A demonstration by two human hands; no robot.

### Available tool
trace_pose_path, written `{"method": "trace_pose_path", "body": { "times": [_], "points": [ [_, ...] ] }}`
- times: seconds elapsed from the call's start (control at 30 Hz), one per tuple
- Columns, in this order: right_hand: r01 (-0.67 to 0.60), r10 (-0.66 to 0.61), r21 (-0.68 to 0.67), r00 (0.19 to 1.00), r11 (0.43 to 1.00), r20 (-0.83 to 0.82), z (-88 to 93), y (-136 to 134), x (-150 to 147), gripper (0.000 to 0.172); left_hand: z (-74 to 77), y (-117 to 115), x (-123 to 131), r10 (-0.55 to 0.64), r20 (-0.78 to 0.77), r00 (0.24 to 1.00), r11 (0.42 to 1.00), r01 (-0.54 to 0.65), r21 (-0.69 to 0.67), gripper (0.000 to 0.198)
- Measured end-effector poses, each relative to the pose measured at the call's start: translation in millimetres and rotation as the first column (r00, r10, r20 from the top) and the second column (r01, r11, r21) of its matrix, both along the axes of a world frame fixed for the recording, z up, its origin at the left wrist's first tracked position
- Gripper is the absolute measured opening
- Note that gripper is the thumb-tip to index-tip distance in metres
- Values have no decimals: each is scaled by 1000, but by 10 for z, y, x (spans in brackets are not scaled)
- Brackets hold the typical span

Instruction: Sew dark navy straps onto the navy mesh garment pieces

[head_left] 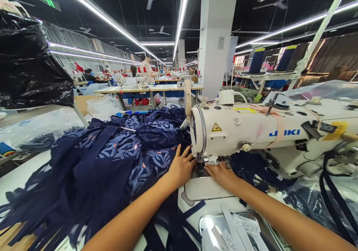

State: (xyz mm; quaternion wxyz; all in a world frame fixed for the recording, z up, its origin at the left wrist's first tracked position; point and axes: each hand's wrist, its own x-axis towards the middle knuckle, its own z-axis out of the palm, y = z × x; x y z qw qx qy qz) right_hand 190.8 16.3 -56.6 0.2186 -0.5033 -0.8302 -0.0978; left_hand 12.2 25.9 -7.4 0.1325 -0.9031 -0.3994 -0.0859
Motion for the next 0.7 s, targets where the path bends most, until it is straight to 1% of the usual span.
{"method": "trace_pose_path", "body": {
  "times": [0.07,0.13,0.23,0.27,0.3,0.33,0.4,0.47,0.5,0.57,0.6,0.63,0.7],
  "points": [
    [10,-10,-18,1000,1000,18,33,2,11,27,46,-39,-3,1,45,999,999,1,-49,31],
    [-7,9,-49,1000,999,30,85,-5,48,24,135,-141,-47,-14,138,990,994,29,-105,32],
    [-110,113,-79,993,991,31,170,-55,142,26,295,-426,-217,-46,306,951,985,94,-147,34],
    [-139,142,-72,989,988,36,196,-87,172,27,333,-548,-296,-61,327,943,981,118,-156,33],
    [-161,164,-56,986,985,39,221,-128,194,27,355,-675,-379,-86,316,945,973,147,-176,31],
    [-188,190,-39,981,981,35,246,-179,204,26,358,-802,-463,-99,279,955,968,157,-195,29],
    [-278,278,-30,961,960,-5,296,-302,174,26,316,-1030,-619,-96,163,982,973,127,-193,23],
    [-397,392,-69,917,915,-79,349,-437,75,25,243,-1198,-743,-62,83,995,986,74,-152,24],
    [-444,432,-102,894,890,-120,378,-501,5,24,211,-1258,-792,-44,70,997,990,53,-128,27],
    [-505,472,-187,859,842,-197,436,-609,-158,22,175,-1340,-867,-21,84,996,993,30,-112,24],
    [-522,473,-230,849,822,-235,464,-649,-241,22,172,-1369,-896,-14,100,995,991,27,-130,20],
    [-533,468,-268,841,803,-271,489,-677,-319,23,175,-1393,-921,-8,114,993,985,27,-168,17],
    [-549,447,-323,827,771,-341,522,-703,-453,28,173,-1442,-963,14,155,988,961,29,-274,21]
  ]
}}
